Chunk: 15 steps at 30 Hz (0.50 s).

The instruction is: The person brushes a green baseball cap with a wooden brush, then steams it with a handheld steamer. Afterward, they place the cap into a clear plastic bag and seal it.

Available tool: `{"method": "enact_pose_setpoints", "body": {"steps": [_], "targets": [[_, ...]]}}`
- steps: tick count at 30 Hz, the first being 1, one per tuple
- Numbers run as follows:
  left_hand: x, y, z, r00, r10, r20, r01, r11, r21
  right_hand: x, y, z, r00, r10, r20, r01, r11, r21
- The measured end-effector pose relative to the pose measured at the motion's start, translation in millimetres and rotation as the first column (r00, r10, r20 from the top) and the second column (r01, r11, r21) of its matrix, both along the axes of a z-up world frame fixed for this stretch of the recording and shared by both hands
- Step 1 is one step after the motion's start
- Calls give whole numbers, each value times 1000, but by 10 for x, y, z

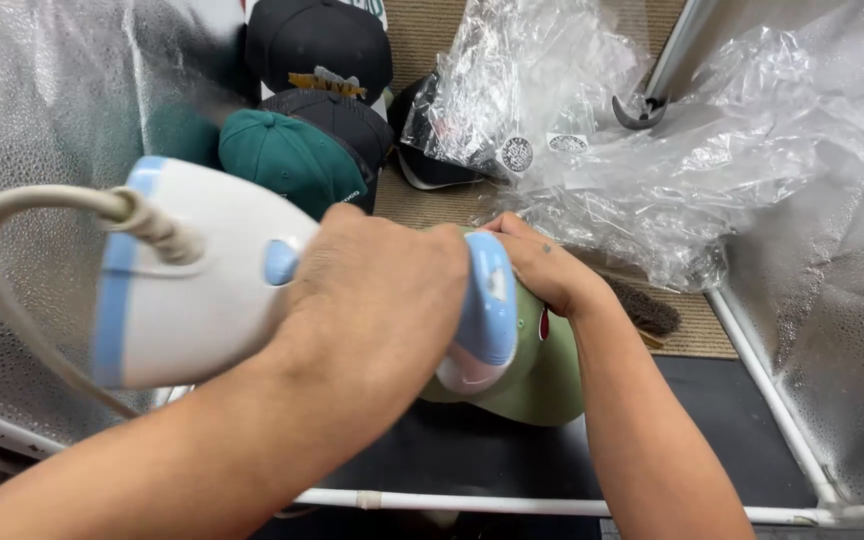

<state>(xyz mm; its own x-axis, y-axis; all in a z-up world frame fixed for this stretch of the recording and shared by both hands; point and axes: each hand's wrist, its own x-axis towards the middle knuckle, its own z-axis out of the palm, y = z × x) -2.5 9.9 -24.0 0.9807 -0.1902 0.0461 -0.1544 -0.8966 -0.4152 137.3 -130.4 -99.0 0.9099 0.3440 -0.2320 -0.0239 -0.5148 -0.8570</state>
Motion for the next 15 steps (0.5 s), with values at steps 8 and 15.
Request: {"method": "enact_pose_setpoints", "body": {"steps": [8, 15], "targets": [[88, -384, 274, 980, 27, -195, -54, 989, -136, 36, -24, -26, 1000, 3, 1, -3, 999, 36], [-152, 558, -44, 982, 176, -61, -184, 971, -152, 178, -66, -183, 998, 62, 9, -62, 992, 107]]}}
